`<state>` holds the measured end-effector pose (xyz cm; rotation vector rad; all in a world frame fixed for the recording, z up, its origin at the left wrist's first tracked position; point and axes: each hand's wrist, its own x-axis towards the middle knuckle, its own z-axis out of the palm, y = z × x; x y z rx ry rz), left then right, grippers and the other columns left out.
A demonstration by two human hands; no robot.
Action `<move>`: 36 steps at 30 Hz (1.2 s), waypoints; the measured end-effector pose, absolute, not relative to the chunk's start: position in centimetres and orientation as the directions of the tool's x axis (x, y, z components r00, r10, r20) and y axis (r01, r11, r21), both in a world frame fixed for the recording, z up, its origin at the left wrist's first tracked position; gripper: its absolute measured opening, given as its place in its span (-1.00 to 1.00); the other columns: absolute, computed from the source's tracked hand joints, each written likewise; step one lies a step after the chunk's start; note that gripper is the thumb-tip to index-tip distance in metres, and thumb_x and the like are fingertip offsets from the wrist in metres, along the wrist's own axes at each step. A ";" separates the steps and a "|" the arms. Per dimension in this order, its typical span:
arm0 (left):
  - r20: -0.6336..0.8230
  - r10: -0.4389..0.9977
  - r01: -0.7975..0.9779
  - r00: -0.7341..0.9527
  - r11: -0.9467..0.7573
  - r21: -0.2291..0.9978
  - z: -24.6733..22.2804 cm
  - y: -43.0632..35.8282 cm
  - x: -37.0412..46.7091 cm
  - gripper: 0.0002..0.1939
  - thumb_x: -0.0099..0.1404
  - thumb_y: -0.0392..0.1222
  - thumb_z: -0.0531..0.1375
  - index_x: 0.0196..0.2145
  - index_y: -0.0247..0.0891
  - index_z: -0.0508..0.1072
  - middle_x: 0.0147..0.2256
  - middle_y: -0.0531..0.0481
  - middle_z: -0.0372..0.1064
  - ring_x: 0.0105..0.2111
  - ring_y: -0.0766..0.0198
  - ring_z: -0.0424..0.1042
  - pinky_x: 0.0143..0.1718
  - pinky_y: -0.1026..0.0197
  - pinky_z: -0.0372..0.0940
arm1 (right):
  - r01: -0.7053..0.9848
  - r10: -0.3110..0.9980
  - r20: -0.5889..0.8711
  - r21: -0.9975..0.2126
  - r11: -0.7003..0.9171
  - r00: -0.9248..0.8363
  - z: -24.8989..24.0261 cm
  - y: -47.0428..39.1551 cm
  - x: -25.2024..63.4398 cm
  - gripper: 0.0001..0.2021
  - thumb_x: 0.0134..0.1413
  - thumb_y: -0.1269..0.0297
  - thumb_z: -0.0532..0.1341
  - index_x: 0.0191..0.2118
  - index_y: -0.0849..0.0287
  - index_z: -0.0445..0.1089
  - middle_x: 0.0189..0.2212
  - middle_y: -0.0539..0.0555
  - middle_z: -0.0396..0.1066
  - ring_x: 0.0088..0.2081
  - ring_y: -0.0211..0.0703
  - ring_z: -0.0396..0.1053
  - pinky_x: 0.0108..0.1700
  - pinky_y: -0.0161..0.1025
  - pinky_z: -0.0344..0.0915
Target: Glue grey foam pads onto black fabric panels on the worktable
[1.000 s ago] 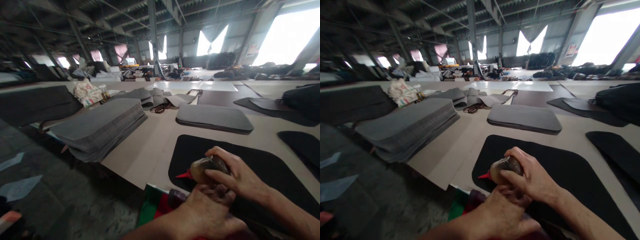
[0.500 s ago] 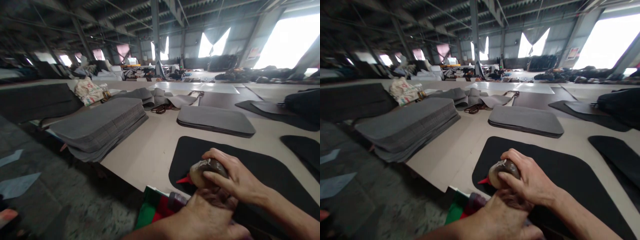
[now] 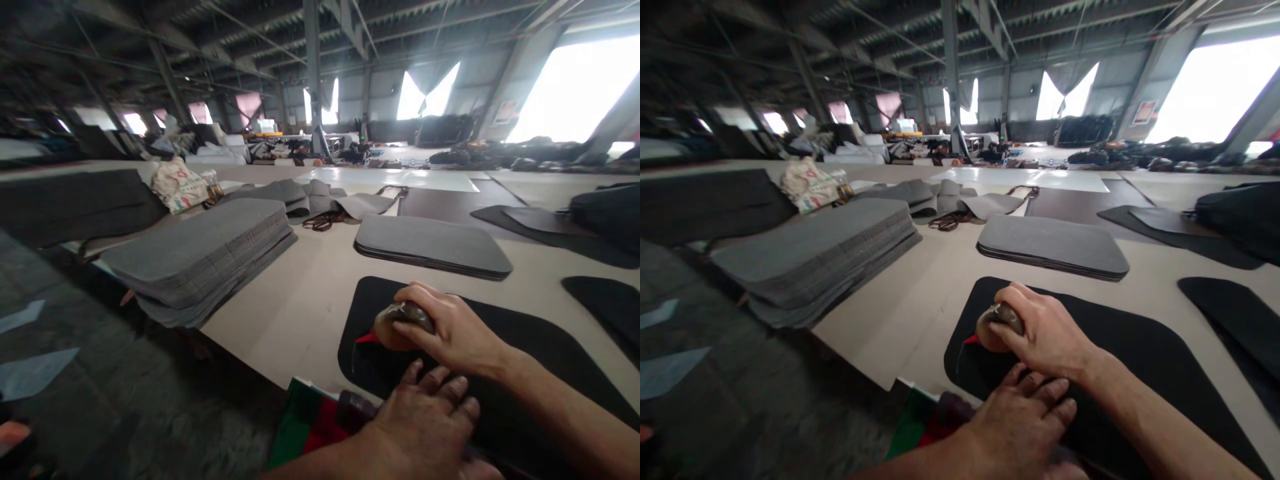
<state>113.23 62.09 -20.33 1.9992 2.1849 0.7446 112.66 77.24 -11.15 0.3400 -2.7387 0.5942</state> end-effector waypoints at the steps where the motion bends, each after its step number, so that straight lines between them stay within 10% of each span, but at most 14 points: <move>1: 0.259 0.956 0.920 -0.136 0.024 0.392 -20.4 62.2 113.2 -0.31 0.47 0.28 -0.13 0.24 -0.33 0.24 0.30 -0.16 0.17 0.35 0.00 0.02 0.38 -0.16 -0.14 | -0.285 -0.151 0.364 -0.348 0.893 -0.919 -11.2 77.4 112.3 -0.81 0.25 0.16 0.12 -0.11 0.14 0.30 -0.25 0.06 0.36 -0.30 -0.13 0.33 -0.25 -0.17 0.24; 24: 0.372 0.927 0.996 -0.058 0.030 0.081 -23.6 63.5 112.2 -0.48 0.50 0.16 -0.11 0.20 -0.20 0.25 0.27 -0.04 0.23 0.26 0.04 0.21 0.23 -0.18 0.21 | 0.113 0.132 0.390 -0.070 0.991 -0.912 -10.9 82.0 104.6 -0.80 0.26 0.11 0.12 -0.18 0.13 0.23 -0.21 0.06 0.35 -0.32 -0.11 0.33 -0.33 -0.20 -0.01; 36: 0.323 0.943 0.979 -0.082 0.015 0.202 -23.5 63.2 112.1 -0.28 0.39 0.37 -0.04 0.26 -0.19 0.23 0.29 -0.12 0.20 0.28 -0.06 0.19 0.24 -0.28 0.21 | 0.324 0.317 0.255 -0.017 0.946 -0.913 -8.7 88.4 111.0 -0.77 0.24 0.08 0.07 -0.18 0.12 0.25 -0.20 0.11 0.39 -0.27 -0.02 0.37 -0.35 -0.19 -0.04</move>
